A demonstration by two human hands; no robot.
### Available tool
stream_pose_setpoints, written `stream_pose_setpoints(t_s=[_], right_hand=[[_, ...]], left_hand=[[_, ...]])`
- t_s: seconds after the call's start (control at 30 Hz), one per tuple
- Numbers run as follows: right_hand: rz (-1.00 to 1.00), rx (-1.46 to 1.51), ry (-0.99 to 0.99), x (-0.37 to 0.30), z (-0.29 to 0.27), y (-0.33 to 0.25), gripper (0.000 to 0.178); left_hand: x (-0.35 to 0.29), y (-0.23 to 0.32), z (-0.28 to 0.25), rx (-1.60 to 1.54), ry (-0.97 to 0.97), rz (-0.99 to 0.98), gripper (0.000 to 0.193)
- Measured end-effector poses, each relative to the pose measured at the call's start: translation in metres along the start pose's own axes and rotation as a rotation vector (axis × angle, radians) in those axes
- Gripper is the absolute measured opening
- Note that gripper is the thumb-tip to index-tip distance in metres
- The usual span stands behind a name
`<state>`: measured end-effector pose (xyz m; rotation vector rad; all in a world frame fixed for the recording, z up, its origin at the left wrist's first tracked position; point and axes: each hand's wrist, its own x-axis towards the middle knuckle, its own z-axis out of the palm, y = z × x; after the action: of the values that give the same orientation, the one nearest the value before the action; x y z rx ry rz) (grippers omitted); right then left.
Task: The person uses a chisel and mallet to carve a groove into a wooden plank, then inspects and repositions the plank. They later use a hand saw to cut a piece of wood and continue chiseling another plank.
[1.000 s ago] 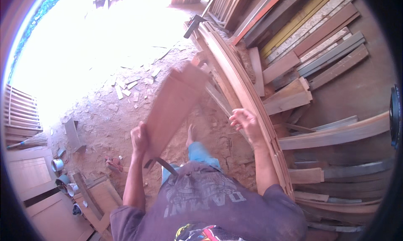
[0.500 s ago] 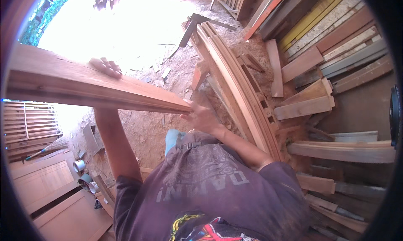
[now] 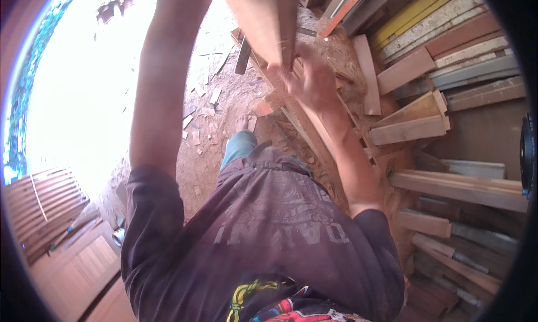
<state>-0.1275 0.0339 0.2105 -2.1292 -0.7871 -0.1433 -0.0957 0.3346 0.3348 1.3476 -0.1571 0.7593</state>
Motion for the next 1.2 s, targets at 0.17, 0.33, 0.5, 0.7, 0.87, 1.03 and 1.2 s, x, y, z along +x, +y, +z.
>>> stream_pose_setpoints(t_s=[0.17, 0.33, 0.5, 0.7, 0.87, 1.03, 1.2], right_hand=[[0.185, -0.062, 0.031, 0.057, 0.012, 0.015, 0.036], [0.364, 0.044, 0.125, 0.054, 0.034, 0.032, 0.031], [0.503, 0.093, 0.186, 0.048, 0.047, 0.031, 0.038], [0.519, 0.035, 0.197, 0.058, 0.051, 0.015, 0.028], [0.516, 0.013, 0.181, 0.065, 0.050, 0.007, 0.027], [0.565, -0.028, 0.198, 0.068, 0.053, 0.010, 0.031], [0.529, -0.023, 0.235, 0.057, 0.059, 0.029, 0.030]], left_hand=[[0.027, -0.030, 0.112, -0.074, -0.245, -0.144, 0.069], [0.050, -0.026, 0.147, -0.077, -0.377, -0.229, 0.079], [0.070, -0.035, 0.144, -0.062, -0.426, -0.286, 0.092], [0.087, -0.031, 0.125, -0.078, -0.480, -0.330, 0.095], [0.095, -0.029, 0.115, -0.056, -0.484, -0.271, 0.096], [0.097, -0.036, 0.128, -0.033, -0.395, -0.386, 0.095], [0.093, -0.044, 0.133, -0.077, -0.521, -0.351, 0.095]])
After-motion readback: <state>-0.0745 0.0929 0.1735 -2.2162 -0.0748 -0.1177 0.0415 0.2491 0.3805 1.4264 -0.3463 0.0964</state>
